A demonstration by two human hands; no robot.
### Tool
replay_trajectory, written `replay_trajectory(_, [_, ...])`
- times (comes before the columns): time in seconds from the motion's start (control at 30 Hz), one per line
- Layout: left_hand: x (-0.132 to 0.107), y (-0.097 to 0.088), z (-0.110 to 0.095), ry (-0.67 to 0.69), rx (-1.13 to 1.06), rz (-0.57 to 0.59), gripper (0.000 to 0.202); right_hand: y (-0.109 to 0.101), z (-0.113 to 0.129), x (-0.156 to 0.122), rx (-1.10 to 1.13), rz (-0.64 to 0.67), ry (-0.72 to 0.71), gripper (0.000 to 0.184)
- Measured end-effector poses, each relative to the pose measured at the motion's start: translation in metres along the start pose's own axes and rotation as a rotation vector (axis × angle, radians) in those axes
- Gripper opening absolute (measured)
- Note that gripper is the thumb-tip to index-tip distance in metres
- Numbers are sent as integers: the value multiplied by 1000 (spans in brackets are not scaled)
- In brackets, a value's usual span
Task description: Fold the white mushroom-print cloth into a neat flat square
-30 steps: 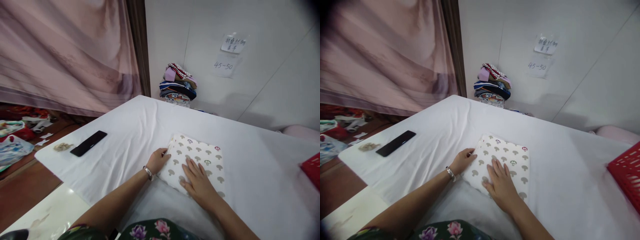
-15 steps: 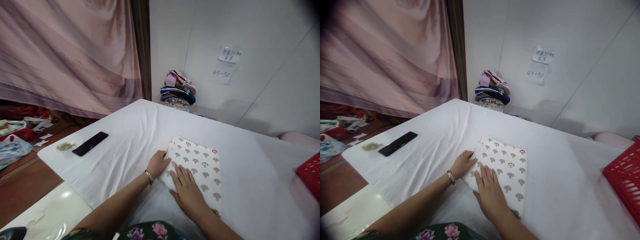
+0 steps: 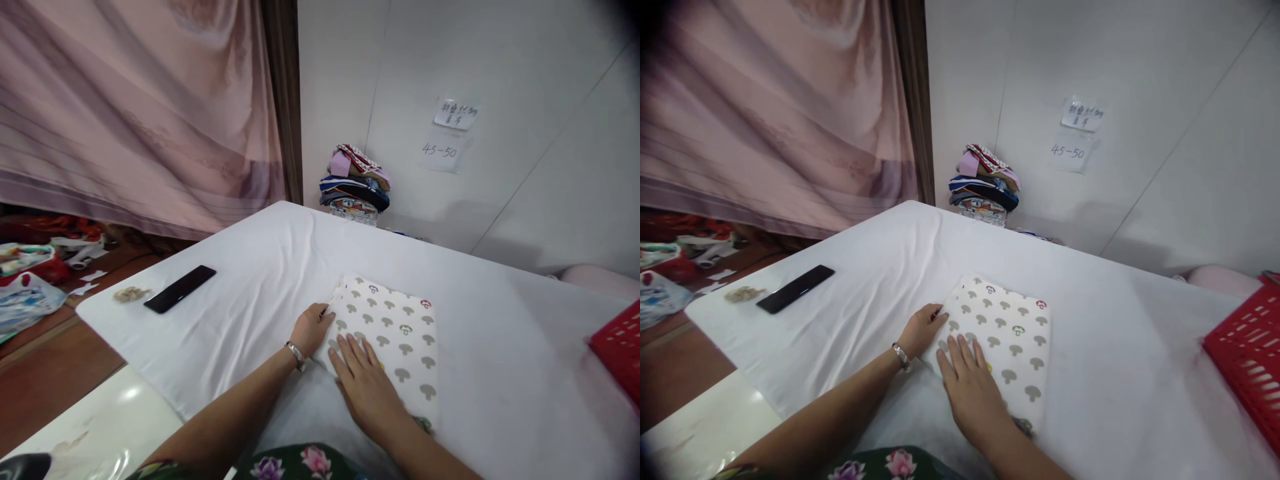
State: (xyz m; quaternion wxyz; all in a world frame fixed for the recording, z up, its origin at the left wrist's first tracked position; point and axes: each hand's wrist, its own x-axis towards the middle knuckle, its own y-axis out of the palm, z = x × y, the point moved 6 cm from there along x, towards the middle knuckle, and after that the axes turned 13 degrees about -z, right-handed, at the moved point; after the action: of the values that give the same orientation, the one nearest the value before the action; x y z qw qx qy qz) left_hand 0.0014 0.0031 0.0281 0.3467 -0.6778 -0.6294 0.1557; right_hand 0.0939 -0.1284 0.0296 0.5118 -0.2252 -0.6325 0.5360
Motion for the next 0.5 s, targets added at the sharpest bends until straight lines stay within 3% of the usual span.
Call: replay_trajectory(0.5, [2,1,-1,46,20,12,22,-4,8,2,2,-9,8,49])
